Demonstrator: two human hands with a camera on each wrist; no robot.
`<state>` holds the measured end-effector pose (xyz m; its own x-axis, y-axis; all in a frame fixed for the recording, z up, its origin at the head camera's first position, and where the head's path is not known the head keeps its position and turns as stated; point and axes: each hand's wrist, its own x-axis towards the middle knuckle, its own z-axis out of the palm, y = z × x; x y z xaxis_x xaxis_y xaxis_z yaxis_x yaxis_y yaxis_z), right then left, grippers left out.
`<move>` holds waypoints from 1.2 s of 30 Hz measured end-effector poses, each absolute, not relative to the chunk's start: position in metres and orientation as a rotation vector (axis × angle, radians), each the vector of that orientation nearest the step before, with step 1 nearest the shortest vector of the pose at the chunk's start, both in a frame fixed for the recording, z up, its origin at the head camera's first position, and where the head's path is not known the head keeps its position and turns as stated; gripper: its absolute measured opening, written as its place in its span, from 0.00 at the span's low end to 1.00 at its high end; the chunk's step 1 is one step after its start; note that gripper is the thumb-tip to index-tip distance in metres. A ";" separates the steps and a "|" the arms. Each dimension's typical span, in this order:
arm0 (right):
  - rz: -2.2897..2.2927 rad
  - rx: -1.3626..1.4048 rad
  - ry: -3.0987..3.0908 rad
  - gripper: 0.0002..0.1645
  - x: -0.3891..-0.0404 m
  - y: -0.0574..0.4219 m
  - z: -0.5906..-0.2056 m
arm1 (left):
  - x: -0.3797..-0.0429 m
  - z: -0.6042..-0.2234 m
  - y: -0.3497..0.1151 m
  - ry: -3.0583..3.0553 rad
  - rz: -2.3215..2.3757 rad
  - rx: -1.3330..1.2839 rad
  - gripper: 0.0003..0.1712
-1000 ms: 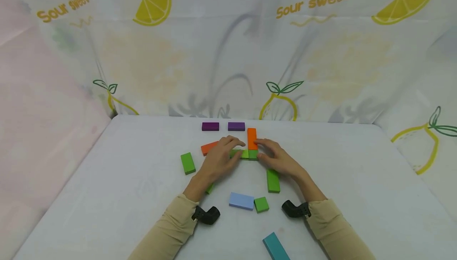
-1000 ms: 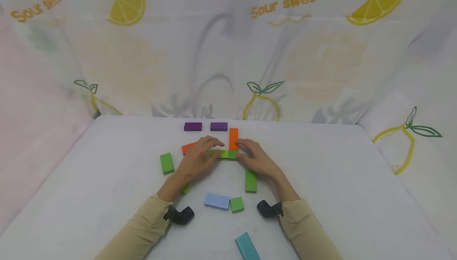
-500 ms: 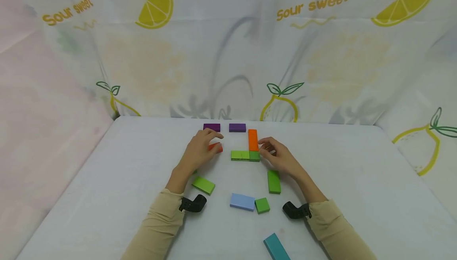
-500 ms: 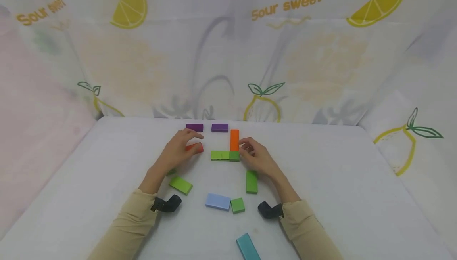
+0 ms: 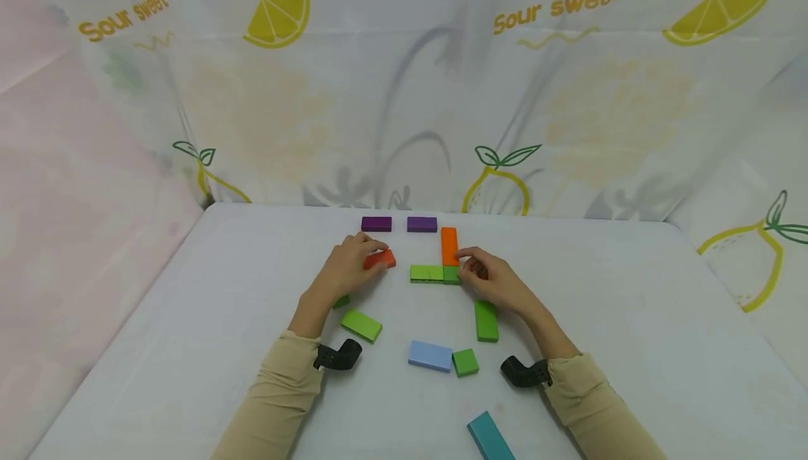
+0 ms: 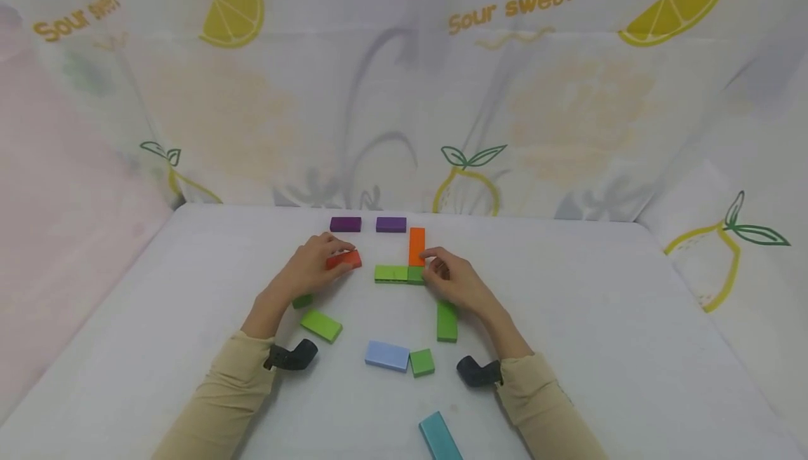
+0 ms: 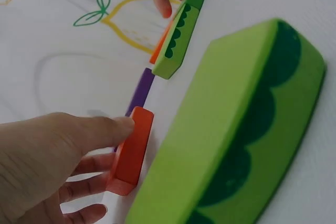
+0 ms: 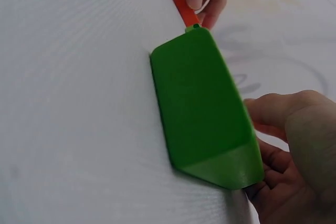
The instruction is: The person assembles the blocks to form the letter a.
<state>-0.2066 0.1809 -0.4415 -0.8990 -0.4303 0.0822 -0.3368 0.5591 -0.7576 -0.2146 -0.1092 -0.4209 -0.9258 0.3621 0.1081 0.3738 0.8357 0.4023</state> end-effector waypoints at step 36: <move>-1.252 -0.646 2.699 0.23 -0.209 0.181 -0.446 | -0.215 -0.425 -0.108 -3.035 -0.712 -0.579 0.25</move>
<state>-0.2094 0.1809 -0.4460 -0.9055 -0.4152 0.0880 -0.3354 0.5729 -0.7478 -0.2152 -0.1081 -0.4249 -0.9328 0.3562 0.0544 0.3432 0.8324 0.4351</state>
